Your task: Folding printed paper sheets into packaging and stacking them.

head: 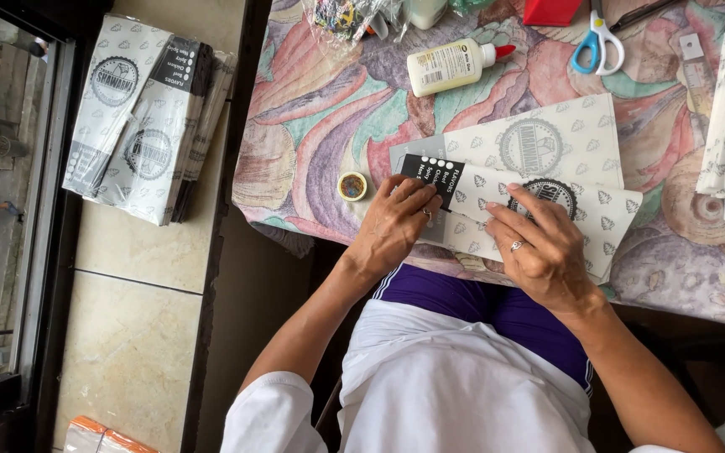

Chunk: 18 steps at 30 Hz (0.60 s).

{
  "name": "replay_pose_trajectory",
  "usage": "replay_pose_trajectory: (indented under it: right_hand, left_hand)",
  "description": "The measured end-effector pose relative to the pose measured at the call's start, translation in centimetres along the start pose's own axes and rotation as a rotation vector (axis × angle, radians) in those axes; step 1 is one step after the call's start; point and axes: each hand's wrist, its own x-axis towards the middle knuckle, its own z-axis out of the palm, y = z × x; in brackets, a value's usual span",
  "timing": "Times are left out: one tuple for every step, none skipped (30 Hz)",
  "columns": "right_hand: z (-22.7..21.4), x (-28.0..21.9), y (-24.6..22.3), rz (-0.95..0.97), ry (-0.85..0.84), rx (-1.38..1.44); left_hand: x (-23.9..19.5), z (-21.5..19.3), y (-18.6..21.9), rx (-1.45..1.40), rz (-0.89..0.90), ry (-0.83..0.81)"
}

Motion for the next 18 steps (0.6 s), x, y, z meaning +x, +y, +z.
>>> replay_pose_trajectory:
  right_hand:
    - [-0.3, -0.2, 0.0, 0.011, -0.003, -0.002]
    - [-0.6, -0.3, 0.0, 0.023, -0.007, -0.005]
    - [-0.8, -1.0, 0.4, 0.027, -0.008, -0.007]
    - [-1.0, -1.7, 0.7, 0.040, -0.002, -0.008]
    - [-1.2, -2.4, 1.2, 0.052, 0.003, -0.010]
    - [-2.2, -2.1, 1.2, 0.056, 0.002, -0.014]
    - [-3.2, -1.8, 1.3, 0.022, 0.003, 0.009]
    - [-4.2, -1.5, 1.3, -0.012, 0.004, 0.031]
    - [-4.7, -2.0, 1.5, -0.009, 0.004, 0.028]
    - [-5.1, -2.5, 1.7, 0.006, -0.011, 0.034]
    - [-5.7, -3.1, 1.9, 0.022, -0.028, 0.043]
    - [-6.1, -3.3, 1.8, 0.026, -0.029, 0.041]
    - [-6.4, -3.4, 1.8, 0.027, -0.039, 0.049]
    - [-6.8, -3.6, 1.7, 0.027, -0.048, 0.058]
    - [-6.8, -3.7, 1.8, 0.031, -0.048, 0.055]
    - [-6.8, -3.8, 1.8, 0.019, -0.036, 0.057]
    - [-6.7, -3.9, 1.8, 0.007, -0.022, 0.059]
    - [-6.6, -4.1, 1.9, 0.010, -0.021, 0.056]
  left_hand:
    - [0.0, -0.1, -0.1, -0.006, 0.010, -0.009]
    - [0.0, -0.2, -0.3, -0.013, 0.019, -0.017]
    - [0.0, 0.0, -0.5, -0.017, 0.022, -0.018]
    - [0.0, 0.2, -0.7, -0.070, 0.044, 0.022]
    - [0.0, 0.4, -0.9, -0.122, 0.067, 0.062]
    - [-0.2, 0.5, -1.0, -0.127, 0.070, 0.062]
    - [-0.4, 0.5, -1.1, -0.123, 0.072, -0.002]
    - [-0.6, 0.6, -1.3, -0.120, 0.075, -0.065]
    - [-0.5, 0.5, -1.4, -0.123, 0.079, -0.065]
    - [-0.5, 0.5, -1.5, -0.125, 0.078, -0.081]
    - [-0.5, 0.4, -1.5, -0.129, 0.076, -0.099]
    - [-0.3, 0.2, -1.6, -0.133, 0.078, -0.100]
    - [0.0, 0.0, -1.8, -0.158, 0.106, -0.077]
    - [0.2, -0.1, -2.0, -0.183, 0.134, -0.053]
    - [0.3, -0.1, -2.1, -0.186, 0.137, -0.053]
    - [0.3, 0.0, -2.3, -0.195, 0.164, -0.034]
    - [0.4, 0.0, -2.5, -0.203, 0.192, -0.014]
    - [0.5, -0.1, -2.6, -0.205, 0.195, -0.014]
